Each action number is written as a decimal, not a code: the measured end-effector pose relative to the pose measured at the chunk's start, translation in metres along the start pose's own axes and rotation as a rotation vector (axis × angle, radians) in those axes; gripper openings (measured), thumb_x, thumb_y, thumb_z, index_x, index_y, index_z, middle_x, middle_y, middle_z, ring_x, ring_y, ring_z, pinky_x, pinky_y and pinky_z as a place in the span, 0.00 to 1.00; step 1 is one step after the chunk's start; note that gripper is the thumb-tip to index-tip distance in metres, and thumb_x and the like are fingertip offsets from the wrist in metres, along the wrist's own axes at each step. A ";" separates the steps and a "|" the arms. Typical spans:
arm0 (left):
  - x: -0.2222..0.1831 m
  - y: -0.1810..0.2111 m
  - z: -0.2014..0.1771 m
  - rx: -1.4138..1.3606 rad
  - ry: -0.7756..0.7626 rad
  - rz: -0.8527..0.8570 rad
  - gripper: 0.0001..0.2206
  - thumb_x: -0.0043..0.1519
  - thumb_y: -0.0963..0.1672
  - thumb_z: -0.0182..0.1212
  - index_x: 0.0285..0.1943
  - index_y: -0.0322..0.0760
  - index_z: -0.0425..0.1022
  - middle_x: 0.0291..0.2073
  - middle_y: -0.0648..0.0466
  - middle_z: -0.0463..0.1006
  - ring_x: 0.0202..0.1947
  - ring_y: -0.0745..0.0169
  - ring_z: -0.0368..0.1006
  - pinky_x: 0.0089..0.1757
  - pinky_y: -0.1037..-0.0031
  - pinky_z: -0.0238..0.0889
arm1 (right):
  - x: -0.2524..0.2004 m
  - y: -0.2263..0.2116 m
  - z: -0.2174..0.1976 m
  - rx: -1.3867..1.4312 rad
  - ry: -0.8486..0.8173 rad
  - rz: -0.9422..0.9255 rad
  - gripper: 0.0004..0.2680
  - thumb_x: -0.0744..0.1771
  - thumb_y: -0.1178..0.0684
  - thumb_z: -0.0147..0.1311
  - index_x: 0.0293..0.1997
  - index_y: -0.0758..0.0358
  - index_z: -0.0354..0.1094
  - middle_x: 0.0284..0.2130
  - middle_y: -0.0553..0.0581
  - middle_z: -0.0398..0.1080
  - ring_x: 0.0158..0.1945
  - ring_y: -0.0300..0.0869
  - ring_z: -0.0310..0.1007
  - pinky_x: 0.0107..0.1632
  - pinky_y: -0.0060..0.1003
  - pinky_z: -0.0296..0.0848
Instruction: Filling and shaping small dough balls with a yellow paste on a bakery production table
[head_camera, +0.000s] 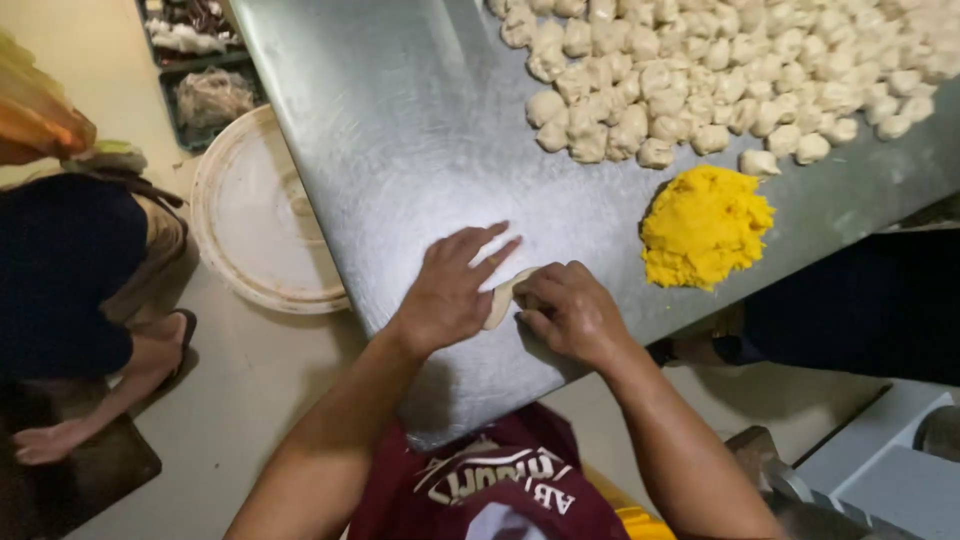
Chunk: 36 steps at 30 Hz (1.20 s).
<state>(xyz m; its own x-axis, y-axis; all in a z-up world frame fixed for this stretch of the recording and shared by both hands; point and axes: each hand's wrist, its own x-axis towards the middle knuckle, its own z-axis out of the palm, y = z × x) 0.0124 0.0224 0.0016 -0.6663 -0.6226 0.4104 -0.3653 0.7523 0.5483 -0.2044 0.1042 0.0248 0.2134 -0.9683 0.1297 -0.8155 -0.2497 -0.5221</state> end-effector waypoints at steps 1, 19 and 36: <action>0.009 0.007 -0.006 0.007 0.004 0.011 0.29 0.57 0.43 0.56 0.73 0.46 0.67 0.67 0.47 0.69 0.64 0.37 0.65 0.55 0.53 0.59 | 0.000 -0.005 -0.002 -0.004 0.012 -0.005 0.10 0.61 0.50 0.64 0.44 0.51 0.77 0.41 0.55 0.77 0.43 0.54 0.76 0.46 0.47 0.73; 0.086 -0.038 -0.031 -0.062 0.344 -0.673 0.10 0.58 0.45 0.56 0.42 0.43 0.81 0.35 0.44 0.79 0.41 0.38 0.77 0.44 0.51 0.68 | -0.092 0.019 -0.146 0.072 0.107 0.692 0.06 0.59 0.56 0.66 0.36 0.57 0.79 0.24 0.62 0.78 0.28 0.50 0.78 0.35 0.43 0.74; 0.056 0.106 0.103 0.495 -0.096 -0.296 0.32 0.46 0.59 0.73 0.56 0.44 0.78 0.57 0.51 0.72 0.56 0.42 0.67 0.49 0.51 0.63 | 0.000 0.105 -0.011 1.338 0.431 0.118 0.17 0.72 0.47 0.46 0.62 0.73 0.65 0.50 0.69 0.70 0.42 0.48 0.76 0.49 0.42 0.75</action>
<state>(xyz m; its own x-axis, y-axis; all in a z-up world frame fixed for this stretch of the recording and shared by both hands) -0.1302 0.0893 0.0079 -0.5367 -0.8169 0.2114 -0.7900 0.5745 0.2141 -0.2957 0.0785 -0.0209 -0.1965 -0.9695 0.1465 0.3558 -0.2097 -0.9107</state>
